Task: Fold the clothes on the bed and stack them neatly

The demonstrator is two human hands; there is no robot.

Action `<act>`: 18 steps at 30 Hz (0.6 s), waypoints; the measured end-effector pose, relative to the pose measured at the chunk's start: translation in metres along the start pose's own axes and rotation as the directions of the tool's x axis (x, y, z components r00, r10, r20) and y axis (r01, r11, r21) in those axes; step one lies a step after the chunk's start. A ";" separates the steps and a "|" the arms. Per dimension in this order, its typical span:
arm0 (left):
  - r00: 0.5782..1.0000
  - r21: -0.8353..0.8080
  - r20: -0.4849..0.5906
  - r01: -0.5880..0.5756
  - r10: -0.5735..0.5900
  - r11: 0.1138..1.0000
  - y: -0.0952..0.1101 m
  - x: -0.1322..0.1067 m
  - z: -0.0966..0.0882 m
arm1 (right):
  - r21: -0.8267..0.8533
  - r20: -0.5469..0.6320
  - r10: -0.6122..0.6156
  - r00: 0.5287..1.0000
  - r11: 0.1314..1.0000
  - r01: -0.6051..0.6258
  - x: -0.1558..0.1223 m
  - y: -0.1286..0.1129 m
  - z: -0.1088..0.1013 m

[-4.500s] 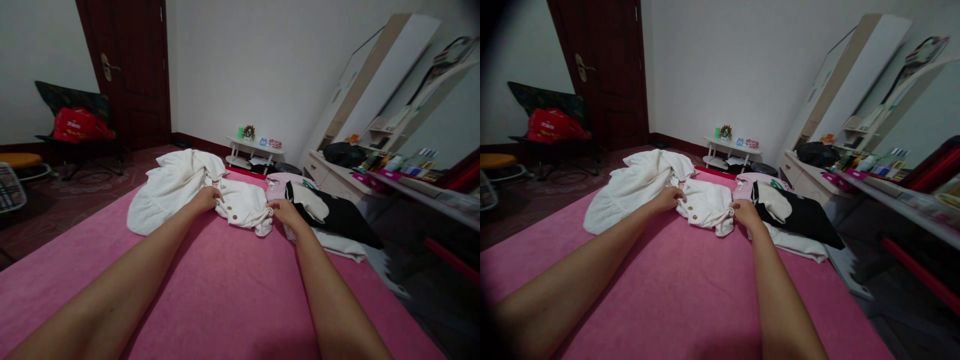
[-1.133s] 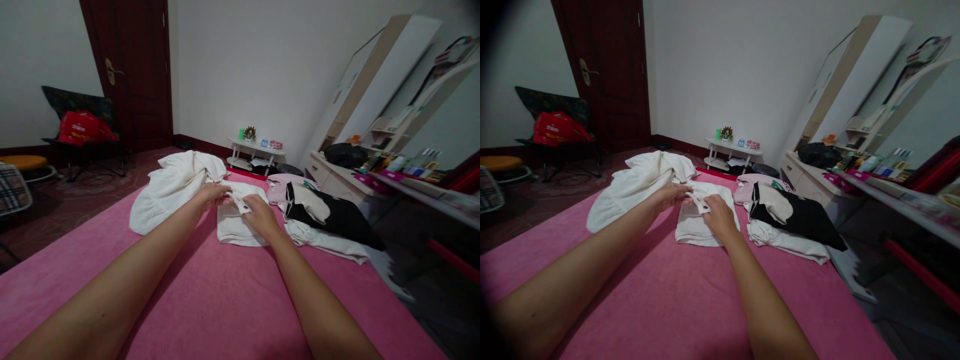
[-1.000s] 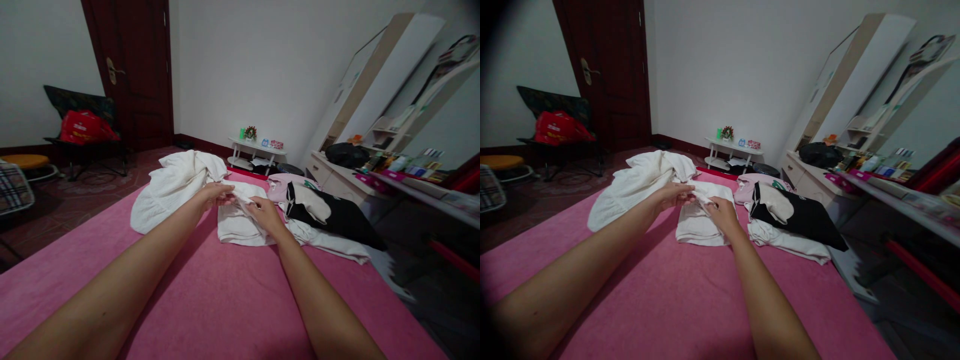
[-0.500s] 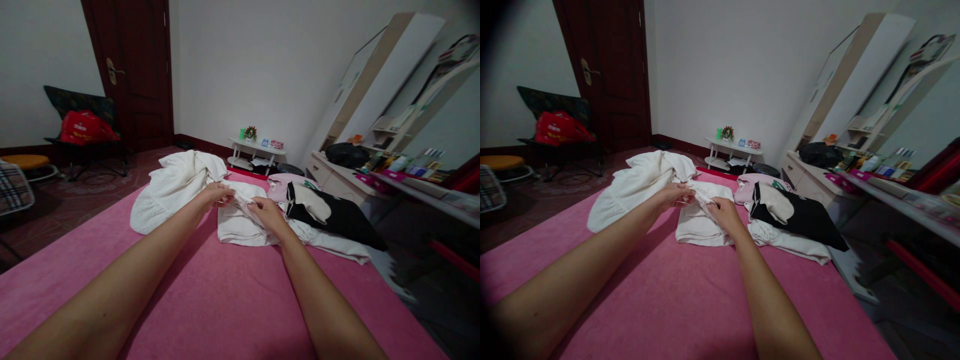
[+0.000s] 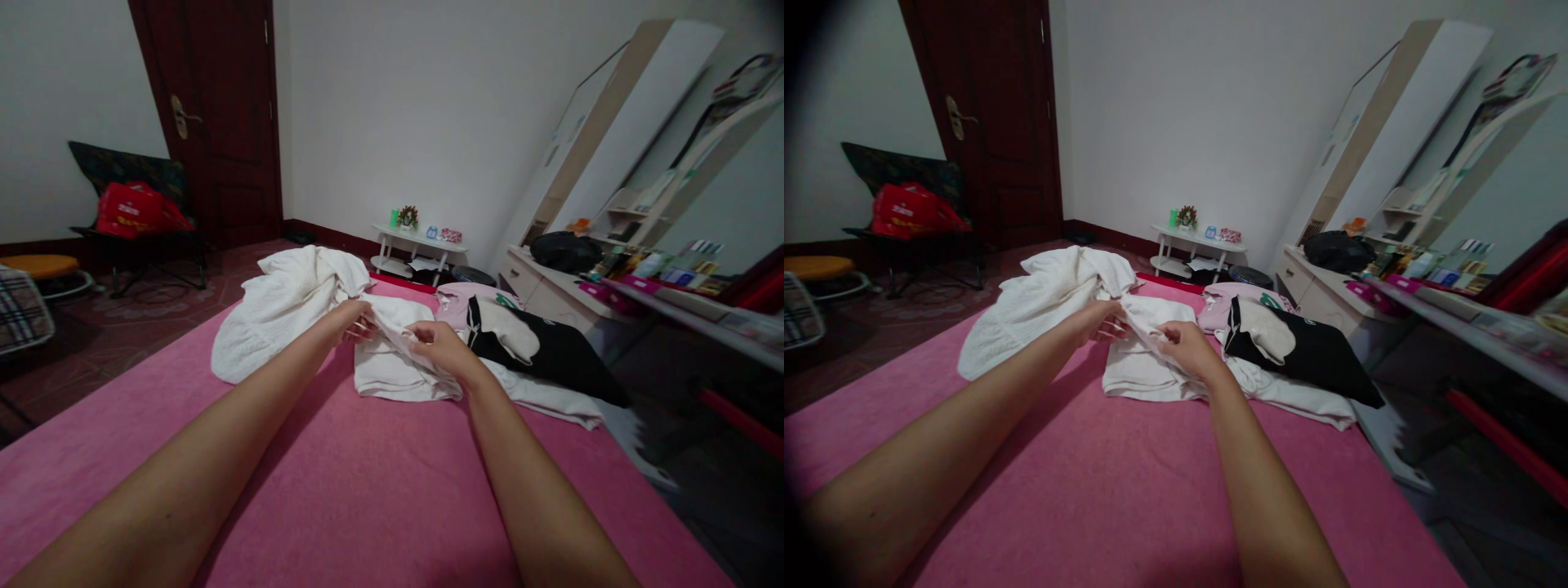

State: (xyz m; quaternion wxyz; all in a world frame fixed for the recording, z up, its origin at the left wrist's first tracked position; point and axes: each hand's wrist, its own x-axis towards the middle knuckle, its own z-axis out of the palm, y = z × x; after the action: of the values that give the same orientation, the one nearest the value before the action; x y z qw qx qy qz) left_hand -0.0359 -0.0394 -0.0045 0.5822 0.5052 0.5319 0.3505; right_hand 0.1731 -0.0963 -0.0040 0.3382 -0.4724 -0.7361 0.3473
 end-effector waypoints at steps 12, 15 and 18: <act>0.954 0.721 -0.161 -0.062 0.254 0.691 -0.021 0.009 -0.019 | -0.505 -0.357 0.190 0.915 0.785 -0.360 0.002 0.040 -0.035; 0.941 0.718 -0.189 -0.063 0.281 0.693 -0.022 0.008 -0.018 | -0.609 -0.342 0.286 0.895 0.658 -0.443 -0.002 0.044 -0.033; 0.933 0.739 -0.193 -0.066 0.304 0.671 -0.023 0.009 -0.016 | -0.627 -0.340 0.299 0.891 0.635 -0.452 -0.005 0.046 -0.029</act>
State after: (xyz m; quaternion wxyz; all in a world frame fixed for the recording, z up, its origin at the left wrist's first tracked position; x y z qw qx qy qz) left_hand -0.0526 -0.0331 -0.0274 0.2101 0.6854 0.6534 0.2433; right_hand 0.2201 -0.0807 -0.0274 0.1306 -0.7400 -0.6571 0.0599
